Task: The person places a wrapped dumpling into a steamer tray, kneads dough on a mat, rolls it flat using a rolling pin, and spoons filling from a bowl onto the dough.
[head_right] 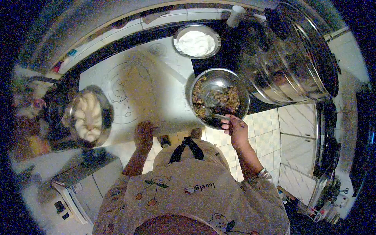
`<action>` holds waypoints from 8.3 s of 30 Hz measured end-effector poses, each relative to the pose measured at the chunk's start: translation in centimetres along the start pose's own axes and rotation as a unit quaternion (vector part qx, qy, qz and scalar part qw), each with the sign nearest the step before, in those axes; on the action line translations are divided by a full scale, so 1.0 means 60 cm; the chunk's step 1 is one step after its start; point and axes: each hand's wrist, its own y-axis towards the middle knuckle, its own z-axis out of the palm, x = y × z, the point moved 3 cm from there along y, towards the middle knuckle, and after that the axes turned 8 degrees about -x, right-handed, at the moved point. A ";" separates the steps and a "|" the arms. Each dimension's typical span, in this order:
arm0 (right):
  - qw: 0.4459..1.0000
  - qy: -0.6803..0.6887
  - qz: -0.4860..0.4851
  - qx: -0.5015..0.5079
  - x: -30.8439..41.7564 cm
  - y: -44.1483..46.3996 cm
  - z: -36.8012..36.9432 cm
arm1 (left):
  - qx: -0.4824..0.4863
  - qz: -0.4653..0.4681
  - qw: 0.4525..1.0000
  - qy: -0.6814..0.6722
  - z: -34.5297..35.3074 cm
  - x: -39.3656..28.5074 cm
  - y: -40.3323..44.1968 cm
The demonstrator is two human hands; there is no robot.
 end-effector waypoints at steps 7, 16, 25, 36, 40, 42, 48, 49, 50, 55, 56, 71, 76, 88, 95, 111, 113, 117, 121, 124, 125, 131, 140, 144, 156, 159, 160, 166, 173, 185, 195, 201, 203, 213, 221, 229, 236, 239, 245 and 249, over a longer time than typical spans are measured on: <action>0.996 0.070 0.053 0.015 0.008 0.020 0.011 | 0.015 0.003 1.000 0.002 -0.004 0.015 -0.001; 0.997 0.081 -0.004 -0.017 0.063 0.004 0.021 | 0.082 -0.038 0.996 -0.006 0.010 0.027 -0.005; 0.992 -0.011 0.006 0.129 0.066 -0.039 0.227 | 0.077 -0.005 0.997 -0.015 0.008 0.031 -0.035; 0.721 -0.296 -0.544 0.312 -0.066 -0.043 0.354 | 0.019 0.015 0.999 -0.037 -0.011 0.031 -0.040; 0.696 -0.372 -0.525 0.319 -0.042 -0.058 0.352 | -0.011 0.037 0.999 -0.036 -0.018 0.025 -0.035; 0.701 -0.338 -0.550 0.303 -0.035 -0.044 0.361 | -0.017 0.038 0.998 -0.037 -0.020 0.026 -0.036; 0.887 -0.243 -0.306 0.245 -0.038 -0.032 0.356 | -0.006 0.046 0.998 -0.044 -0.015 0.032 -0.034; 0.917 -0.198 -0.248 0.243 -0.042 -0.031 0.355 | -0.002 0.045 0.998 -0.047 -0.014 0.033 -0.035; 0.916 -0.214 -0.238 0.243 -0.048 -0.026 0.354 | 0.002 0.043 0.998 -0.050 -0.013 0.034 -0.036; 0.931 -0.202 -0.189 0.240 -0.075 0.027 0.376 | 0.007 0.046 0.998 -0.053 -0.013 0.037 -0.038; 0.937 -0.190 -0.177 0.234 -0.068 0.030 0.383 | 0.010 0.046 0.998 -0.052 -0.012 0.038 -0.040; 0.953 -0.176 -0.135 0.208 -0.031 0.066 0.451 | 0.048 0.029 0.996 -0.062 -0.013 0.038 -0.040; 0.920 -0.211 -0.253 0.212 -0.023 0.032 0.454 | -0.008 0.037 0.996 -0.077 -0.004 0.039 -0.042; 0.906 -0.217 -0.276 0.237 -0.021 0.011 0.465 | 0.002 0.041 0.995 -0.091 -0.016 0.041 -0.035; 0.934 -0.189 -0.230 0.197 -0.006 0.030 0.432 | 0.038 0.047 0.996 -0.068 -0.023 0.038 -0.029; 0.972 -0.127 -0.122 0.158 -0.099 -0.023 0.325 | 0.043 0.064 0.994 -0.071 -0.015 0.045 -0.029; 0.965 -0.163 -0.131 0.159 -0.106 -0.029 0.306 | 0.042 0.068 0.994 -0.072 -0.017 0.047 -0.029; 0.946 -0.201 -0.203 0.153 -0.094 -0.044 0.279 | 0.035 0.073 0.994 -0.079 -0.020 0.049 -0.031; 0.939 -0.147 -0.276 0.144 -0.052 -0.035 0.297 | 0.032 0.067 0.993 -0.095 -0.014 0.052 -0.032; 0.914 -0.230 -0.302 0.140 -0.045 -0.031 0.306 | 0.038 0.058 0.993 -0.094 -0.007 0.055 -0.036; 0.879 -0.249 -0.379 0.148 -0.045 -0.030 0.313 | 0.042 0.055 0.993 -0.093 -0.005 0.055 -0.037; 0.759 -0.418 -0.454 0.207 -0.013 -0.034 0.410 | 0.054 0.070 0.990 -0.106 -0.009 0.056 -0.036; 0.759 -0.393 -0.450 0.258 -0.034 -0.028 0.351 | 0.067 0.066 0.992 -0.088 -0.017 0.052 -0.034; 0.765 -0.396 -0.446 0.243 -0.003 -0.021 0.411 | 0.059 0.085 0.992 -0.068 -0.006 0.056 -0.040; 0.956 -0.137 -0.191 0.177 -0.025 0.083 0.471 | 0.076 0.062 0.991 -0.087 -0.015 0.055 -0.033; 0.953 -0.152 -0.184 0.185 -0.015 0.089 0.466 | 0.080 0.065 0.992 -0.066 -0.015 0.052 -0.034; 0.953 -0.160 -0.175 0.189 -0.020 0.095 0.468 | 0.071 0.069 0.993 -0.061 -0.012 0.052 -0.038; 0.967 -0.121 -0.114 0.192 -0.017 0.152 0.530 | 0.051 0.076 0.993 -0.072 -0.009 0.056 -0.042; 0.981 -0.135 -0.038 0.135 -0.020 0.119 0.504 | 0.033 0.084 0.992 -0.089 -0.005 0.056 -0.040; 0.992 -0.041 -0.045 0.113 -0.055 0.096 0.465 | 0.116 0.040 0.987 -0.106 -0.009 0.061 -0.028; 0.997 -0.017 0.033 0.070 -0.110 0.066 0.481 | 0.114 0.097 0.980 -0.132 -0.041 0.067 -0.019; 0.996 0.013 0.079 0.033 -0.082 0.014 0.455 | 0.174 0.175 0.965 -0.092 -0.057 0.077 -0.011; 1.000 -0.001 0.010 0.028 -0.070 -0.001 0.451 | 0.173 0.215 0.957 -0.091 -0.081 0.084 0.008; 0.947 -0.011 -0.286 -0.148 0.029 -0.125 0.241 | 0.187 0.164 0.968 0.019 -0.141 0.193 0.230; 0.848 -0.323 -0.279 -0.313 0.020 -0.097 0.012 | 0.181 0.205 0.947 0.168 -0.050 0.243 0.383; 0.920 -0.259 -0.203 -0.211 -0.017 -0.068 0.016 | 0.143 0.331 0.909 0.209 0.012 0.348 0.376; 0.972 -0.108 -0.176 -0.117 -0.007 -0.044 0.063 | 0.146 0.219 0.961 0.082 -0.022 0.325 0.401; 0.980 -0.033 -0.154 -0.124 0.001 -0.048 0.083 | 0.130 0.274 0.946 0.111 -0.004 0.351 0.400; 0.976 0.054 -0.041 -0.206 -0.017 -0.051 0.081 | 0.152 0.111 0.982 0.016 -0.009 0.339 0.450; 0.964 0.101 -0.044 -0.244 -0.022 -0.060 0.081 | 0.135 -0.193 0.930 -0.283 0.051 0.460 0.466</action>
